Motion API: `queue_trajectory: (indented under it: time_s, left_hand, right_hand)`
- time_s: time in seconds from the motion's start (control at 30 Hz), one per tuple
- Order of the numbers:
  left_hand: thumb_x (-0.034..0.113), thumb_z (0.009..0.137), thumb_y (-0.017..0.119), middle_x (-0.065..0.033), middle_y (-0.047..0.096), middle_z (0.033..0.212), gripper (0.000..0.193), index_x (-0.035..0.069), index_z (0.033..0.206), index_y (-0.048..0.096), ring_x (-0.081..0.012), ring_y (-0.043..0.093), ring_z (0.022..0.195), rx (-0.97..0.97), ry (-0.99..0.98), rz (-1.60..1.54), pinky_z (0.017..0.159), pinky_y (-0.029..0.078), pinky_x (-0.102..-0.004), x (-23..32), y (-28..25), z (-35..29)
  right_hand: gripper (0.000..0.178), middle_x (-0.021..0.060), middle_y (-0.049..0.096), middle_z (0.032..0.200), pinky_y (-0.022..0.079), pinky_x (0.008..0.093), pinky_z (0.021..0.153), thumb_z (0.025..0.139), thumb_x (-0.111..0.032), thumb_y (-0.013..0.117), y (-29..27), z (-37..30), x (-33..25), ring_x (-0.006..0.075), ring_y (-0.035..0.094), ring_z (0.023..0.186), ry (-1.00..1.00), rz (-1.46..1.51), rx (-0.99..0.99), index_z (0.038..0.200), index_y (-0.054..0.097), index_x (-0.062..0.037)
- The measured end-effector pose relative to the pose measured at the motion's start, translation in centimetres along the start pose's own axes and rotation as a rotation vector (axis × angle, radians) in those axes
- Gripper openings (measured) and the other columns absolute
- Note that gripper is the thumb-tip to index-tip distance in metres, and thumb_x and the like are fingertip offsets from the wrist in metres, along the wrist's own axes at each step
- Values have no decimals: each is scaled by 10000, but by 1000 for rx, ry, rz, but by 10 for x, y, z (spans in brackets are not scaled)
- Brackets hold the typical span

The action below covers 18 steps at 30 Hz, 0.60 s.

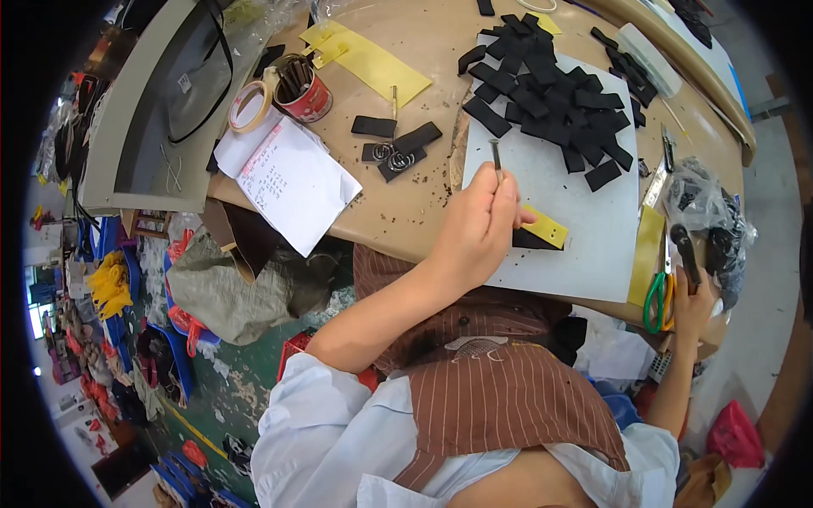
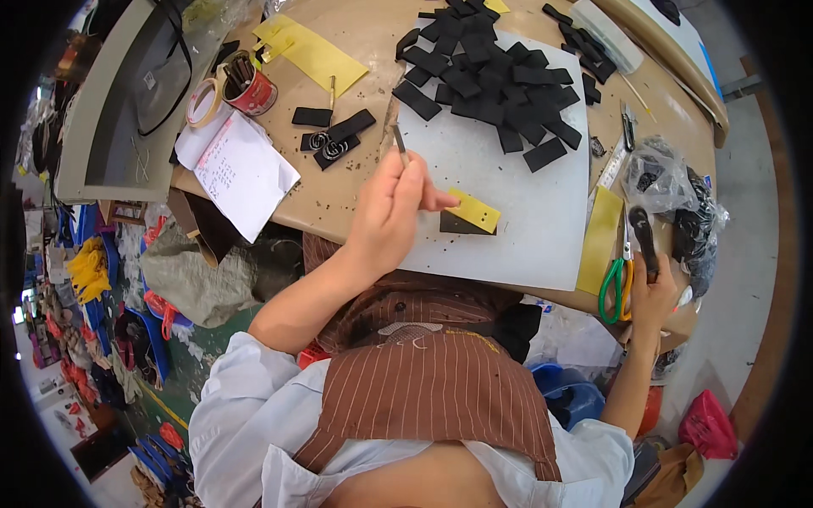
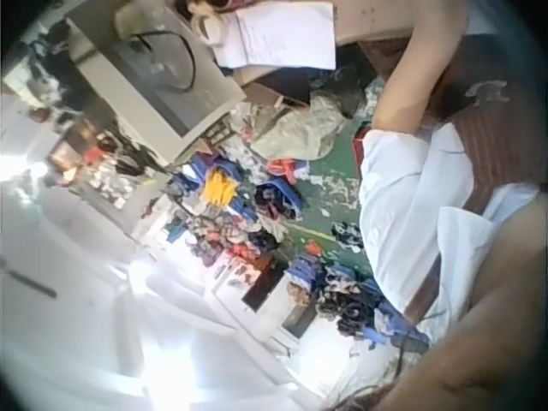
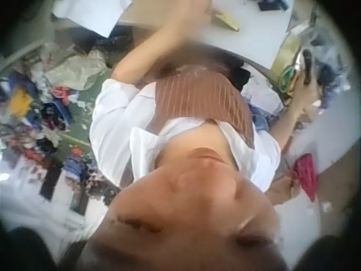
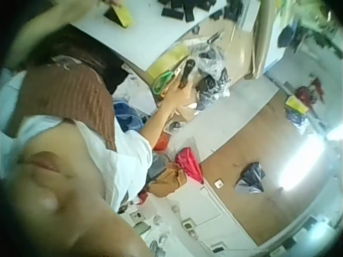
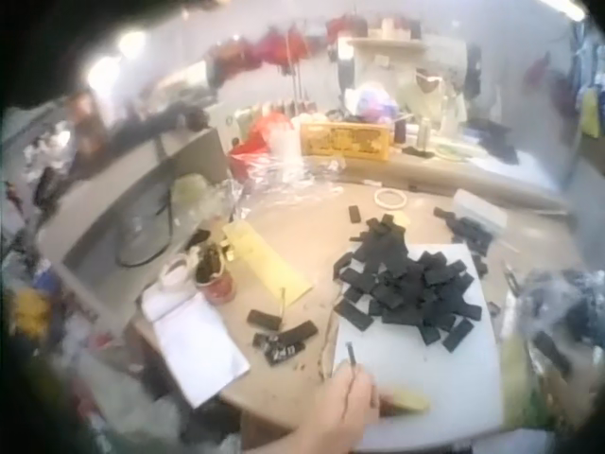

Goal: The person assembles small black fabric rectangles with metal hardware. They place a fabric piece on a yellow template, insert a metal pin, and strike it with a hammer to secure the hardware. The process is repeated for multiple fabric pieces, with the person occasionally inspecting the finished components.

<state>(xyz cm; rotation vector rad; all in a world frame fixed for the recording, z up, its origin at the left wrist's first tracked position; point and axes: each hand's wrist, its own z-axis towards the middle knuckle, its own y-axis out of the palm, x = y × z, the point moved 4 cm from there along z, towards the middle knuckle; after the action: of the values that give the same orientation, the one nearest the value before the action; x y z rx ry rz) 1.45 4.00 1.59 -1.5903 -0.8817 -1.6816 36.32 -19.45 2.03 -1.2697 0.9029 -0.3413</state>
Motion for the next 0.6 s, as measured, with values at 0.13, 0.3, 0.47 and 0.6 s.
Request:
queue_trajectory:
  time_s: [0.13, 0.3, 0.47, 0.6]
  left_hand:
    - [41, 873, 638, -122, 627, 871, 187, 8, 998, 503, -289, 671, 1001, -154, 206, 489, 846, 534, -407, 16, -1, -17]
    - [54, 797, 710, -137, 649, 1107, 428, -4, 1173, 513, -310, 623, 1108, -232, 528, 860, 915, 508, -438, 5, 11, -28]
    - [38, 762, 714, -142, 642, 1155, 417, -18, 1131, 529, -312, 640, 1022, -190, 523, 860, 872, 518, -415, 0, 15, -32]
    - [-5, 737, 690, -153, 641, 1155, 302, -24, 998, 539, -313, 639, 884, -189, 538, 822, 785, 519, -400, 0, 13, -25]
  right_hand:
    - [349, 153, 630, 1121, 420, 380, 969, 823, -93, 672, 1, -10, -61, 311, 573, 1111, -497, -37, 288, 1158, 614, -13]
    - [381, 141, 604, 1123, 444, 377, 925, 738, -88, 750, 50, -30, -192, 324, 567, 1058, -851, 328, -282, 1093, 630, -21]
    - [300, 124, 613, 927, 478, 381, 760, 751, -77, 742, 76, -23, -245, 298, 588, 876, -799, 286, -525, 1031, 646, -30]
    - [197, 88, 618, 813, 480, 359, 691, 760, -31, 722, 69, -2, -234, 265, 594, 771, -844, 415, -464, 951, 673, -32]
